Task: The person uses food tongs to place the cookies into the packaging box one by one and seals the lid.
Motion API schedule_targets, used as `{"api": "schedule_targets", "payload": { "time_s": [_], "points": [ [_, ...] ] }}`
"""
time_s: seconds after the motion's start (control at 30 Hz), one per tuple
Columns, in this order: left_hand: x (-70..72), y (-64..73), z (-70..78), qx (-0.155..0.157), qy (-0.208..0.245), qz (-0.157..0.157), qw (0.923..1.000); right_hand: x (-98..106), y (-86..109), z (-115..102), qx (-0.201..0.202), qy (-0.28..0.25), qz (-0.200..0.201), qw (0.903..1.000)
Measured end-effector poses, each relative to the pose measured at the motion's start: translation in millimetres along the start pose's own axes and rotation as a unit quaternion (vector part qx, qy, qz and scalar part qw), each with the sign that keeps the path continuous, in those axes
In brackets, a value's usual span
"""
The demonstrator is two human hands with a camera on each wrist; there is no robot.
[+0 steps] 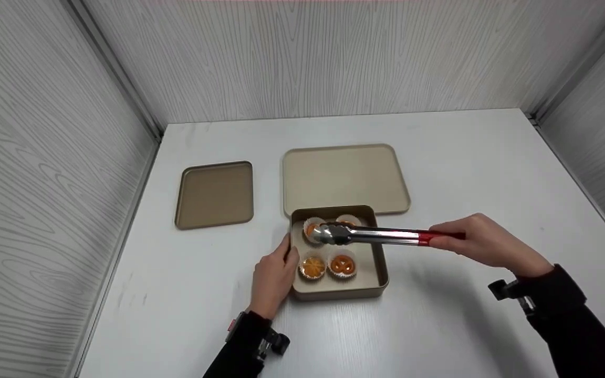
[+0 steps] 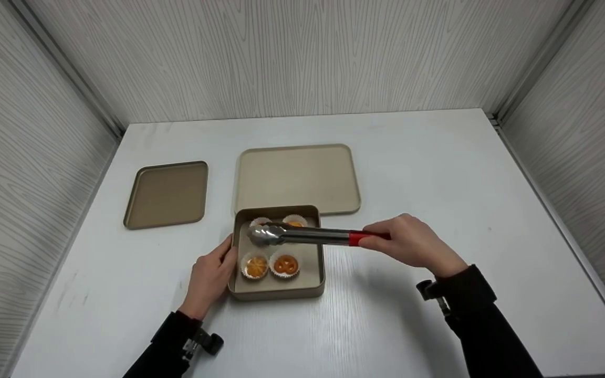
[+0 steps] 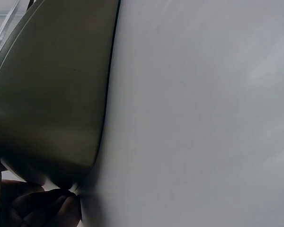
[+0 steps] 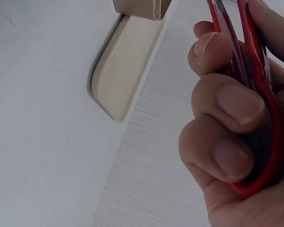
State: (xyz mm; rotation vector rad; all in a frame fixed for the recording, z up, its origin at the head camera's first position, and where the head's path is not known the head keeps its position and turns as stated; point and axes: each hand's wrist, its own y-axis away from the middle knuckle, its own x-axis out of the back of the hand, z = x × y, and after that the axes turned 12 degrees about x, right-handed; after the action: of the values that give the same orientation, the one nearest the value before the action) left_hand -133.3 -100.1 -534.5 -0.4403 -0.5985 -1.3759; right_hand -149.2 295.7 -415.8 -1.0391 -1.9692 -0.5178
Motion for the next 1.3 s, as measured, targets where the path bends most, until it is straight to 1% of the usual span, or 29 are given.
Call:
{"api": "schedule_targets", "payload": {
  "time_s": [0.3, 0.63, 0.83, 1.03, 1.3],
  "points": [
    [0.7, -0.3, 0.1, 0.005, -0.003, 0.0, 1.0, 4, 5.5, 2, -0.022, -0.008, 0.03, 0.9993],
    [-0.3, 0.8, 0.9, -0.004, 0.001, 0.001, 1.0, 5, 7.0, 8, -0.041, 0.005, 0.061, 0.9973],
    [-0.9, 1.0, 1.3, -0.002, 0.0, 0.0, 1.0, 5, 6.9, 10, -0.049, 0.002, 0.076, 0.9959],
    [-1.1, 0.9, 1.2, 0.001, 0.001, 0.0, 1.0, 5, 6.6, 11, -0.067, 0.0, 0.09, 0.9937],
    [-1.1, 1.3, 1.5, 0.005, 0.001, -0.001, 1.0, 1, 6.2, 16, -0.069, 0.025, 0.135, 0.9882]
  ]
}}
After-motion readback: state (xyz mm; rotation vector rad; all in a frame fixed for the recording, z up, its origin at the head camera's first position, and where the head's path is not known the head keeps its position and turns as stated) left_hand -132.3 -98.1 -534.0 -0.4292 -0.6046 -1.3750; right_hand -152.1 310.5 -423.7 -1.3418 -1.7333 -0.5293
